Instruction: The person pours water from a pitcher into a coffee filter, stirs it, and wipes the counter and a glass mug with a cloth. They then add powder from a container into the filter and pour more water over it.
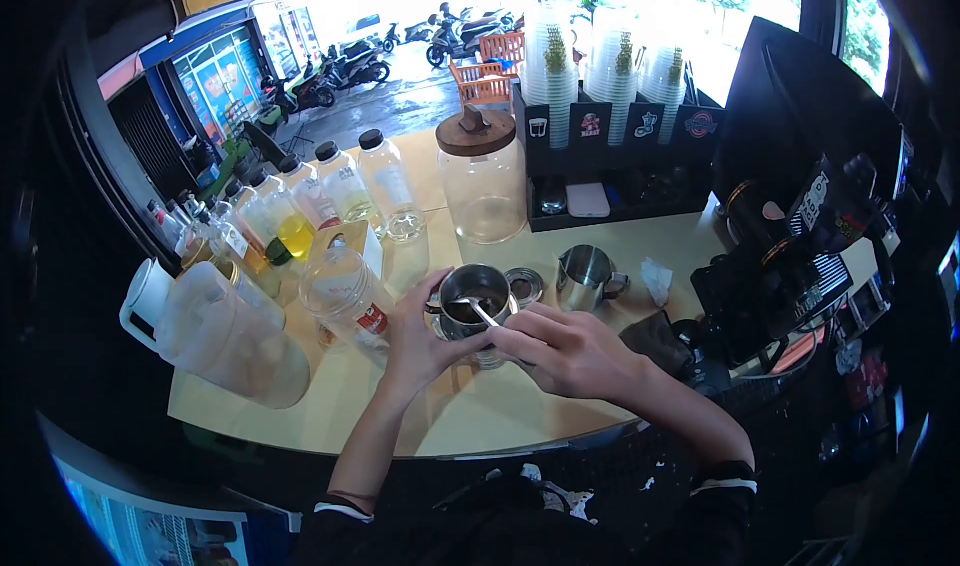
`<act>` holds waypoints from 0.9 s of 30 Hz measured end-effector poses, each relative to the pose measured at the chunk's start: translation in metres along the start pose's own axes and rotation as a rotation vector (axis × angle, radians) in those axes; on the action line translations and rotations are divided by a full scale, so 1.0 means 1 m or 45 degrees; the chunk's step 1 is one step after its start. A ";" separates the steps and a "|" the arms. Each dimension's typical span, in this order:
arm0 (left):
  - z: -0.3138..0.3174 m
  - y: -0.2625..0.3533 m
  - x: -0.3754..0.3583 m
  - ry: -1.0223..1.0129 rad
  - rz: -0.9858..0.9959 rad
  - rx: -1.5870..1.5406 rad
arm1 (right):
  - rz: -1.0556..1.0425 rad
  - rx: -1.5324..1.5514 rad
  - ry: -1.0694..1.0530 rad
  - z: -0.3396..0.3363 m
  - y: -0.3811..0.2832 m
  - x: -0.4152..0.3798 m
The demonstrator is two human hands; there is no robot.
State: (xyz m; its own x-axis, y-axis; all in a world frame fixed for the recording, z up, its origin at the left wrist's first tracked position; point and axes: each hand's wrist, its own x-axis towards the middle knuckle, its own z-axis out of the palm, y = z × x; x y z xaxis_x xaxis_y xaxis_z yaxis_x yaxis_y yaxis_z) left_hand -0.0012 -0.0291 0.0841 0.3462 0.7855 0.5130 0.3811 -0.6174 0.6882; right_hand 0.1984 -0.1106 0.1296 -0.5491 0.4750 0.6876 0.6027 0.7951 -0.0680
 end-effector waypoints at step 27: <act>-0.017 -0.001 0.025 -0.199 0.237 0.015 | -0.039 -0.055 0.064 -0.010 0.003 -0.012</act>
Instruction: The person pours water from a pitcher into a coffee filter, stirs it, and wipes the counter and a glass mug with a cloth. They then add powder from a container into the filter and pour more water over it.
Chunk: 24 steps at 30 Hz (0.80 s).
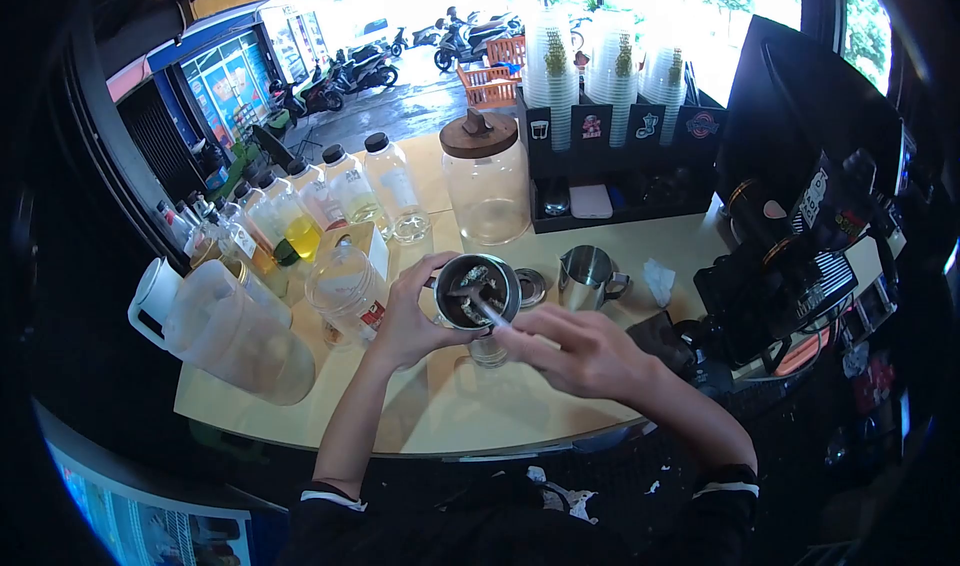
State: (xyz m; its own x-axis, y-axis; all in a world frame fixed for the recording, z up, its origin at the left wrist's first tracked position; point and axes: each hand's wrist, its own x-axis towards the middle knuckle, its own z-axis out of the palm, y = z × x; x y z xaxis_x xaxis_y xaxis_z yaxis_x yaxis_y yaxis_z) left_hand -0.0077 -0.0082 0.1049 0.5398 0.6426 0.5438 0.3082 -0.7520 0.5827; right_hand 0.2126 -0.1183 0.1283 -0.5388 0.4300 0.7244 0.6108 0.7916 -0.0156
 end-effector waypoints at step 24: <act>-0.028 0.003 0.017 -0.105 0.250 0.087 | 0.250 0.342 -0.050 -0.017 -0.007 0.012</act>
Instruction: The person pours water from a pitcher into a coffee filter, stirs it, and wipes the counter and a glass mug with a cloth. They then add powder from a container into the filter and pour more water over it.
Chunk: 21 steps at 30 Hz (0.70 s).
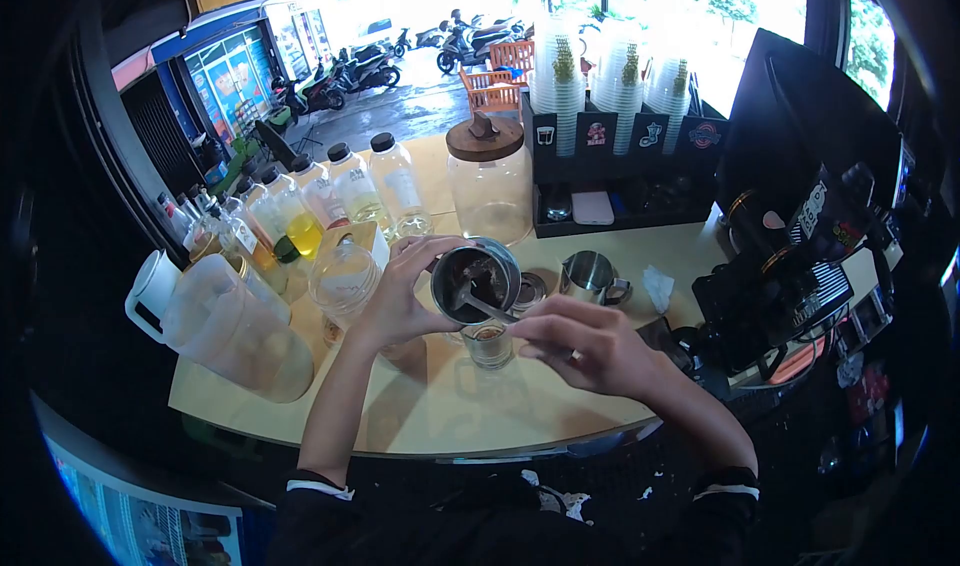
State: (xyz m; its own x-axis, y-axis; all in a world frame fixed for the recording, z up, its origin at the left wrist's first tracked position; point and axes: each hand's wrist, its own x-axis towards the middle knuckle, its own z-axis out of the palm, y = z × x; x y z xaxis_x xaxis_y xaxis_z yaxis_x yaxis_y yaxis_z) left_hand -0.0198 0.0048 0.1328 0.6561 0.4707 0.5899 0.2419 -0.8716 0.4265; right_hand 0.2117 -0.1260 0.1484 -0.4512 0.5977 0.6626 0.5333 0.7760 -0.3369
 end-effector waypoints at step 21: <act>-0.005 0.000 0.008 -0.111 0.083 0.146 | 0.390 0.673 0.002 -0.018 0.019 0.016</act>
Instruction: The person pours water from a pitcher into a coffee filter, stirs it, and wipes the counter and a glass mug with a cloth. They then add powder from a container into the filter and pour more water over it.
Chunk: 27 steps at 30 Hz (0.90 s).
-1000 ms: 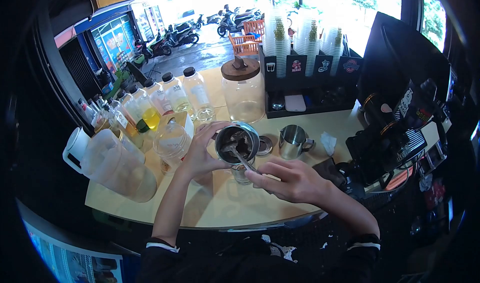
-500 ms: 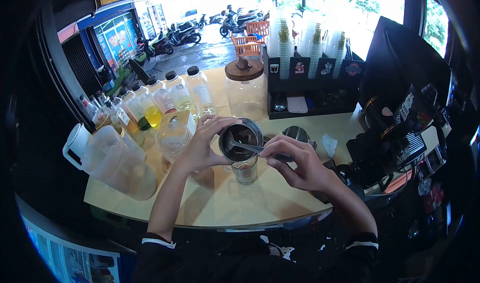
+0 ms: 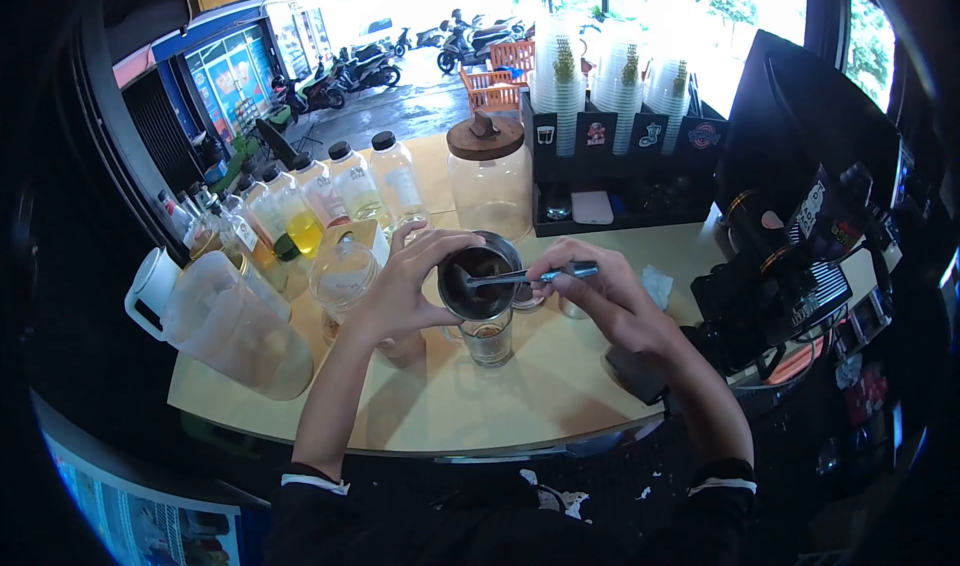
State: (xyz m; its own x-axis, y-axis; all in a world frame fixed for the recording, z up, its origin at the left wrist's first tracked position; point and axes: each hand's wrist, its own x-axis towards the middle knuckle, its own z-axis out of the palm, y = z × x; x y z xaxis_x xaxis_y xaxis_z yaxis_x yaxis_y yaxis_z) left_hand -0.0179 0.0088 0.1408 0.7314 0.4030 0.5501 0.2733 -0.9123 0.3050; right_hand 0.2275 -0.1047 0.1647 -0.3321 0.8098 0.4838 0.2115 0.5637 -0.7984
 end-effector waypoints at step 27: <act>-0.001 0.011 0.001 -0.001 -0.012 0.081 | 0.111 0.113 0.026 -0.013 -0.004 0.006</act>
State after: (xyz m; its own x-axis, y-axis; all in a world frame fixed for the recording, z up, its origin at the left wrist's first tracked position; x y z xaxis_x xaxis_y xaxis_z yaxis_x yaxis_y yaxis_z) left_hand -0.0150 -0.0003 0.1456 0.7290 0.4113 0.5472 0.3190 -0.9114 0.2601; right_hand 0.2361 -0.1001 0.1755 -0.2967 0.8589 0.4174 0.1561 0.4748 -0.8661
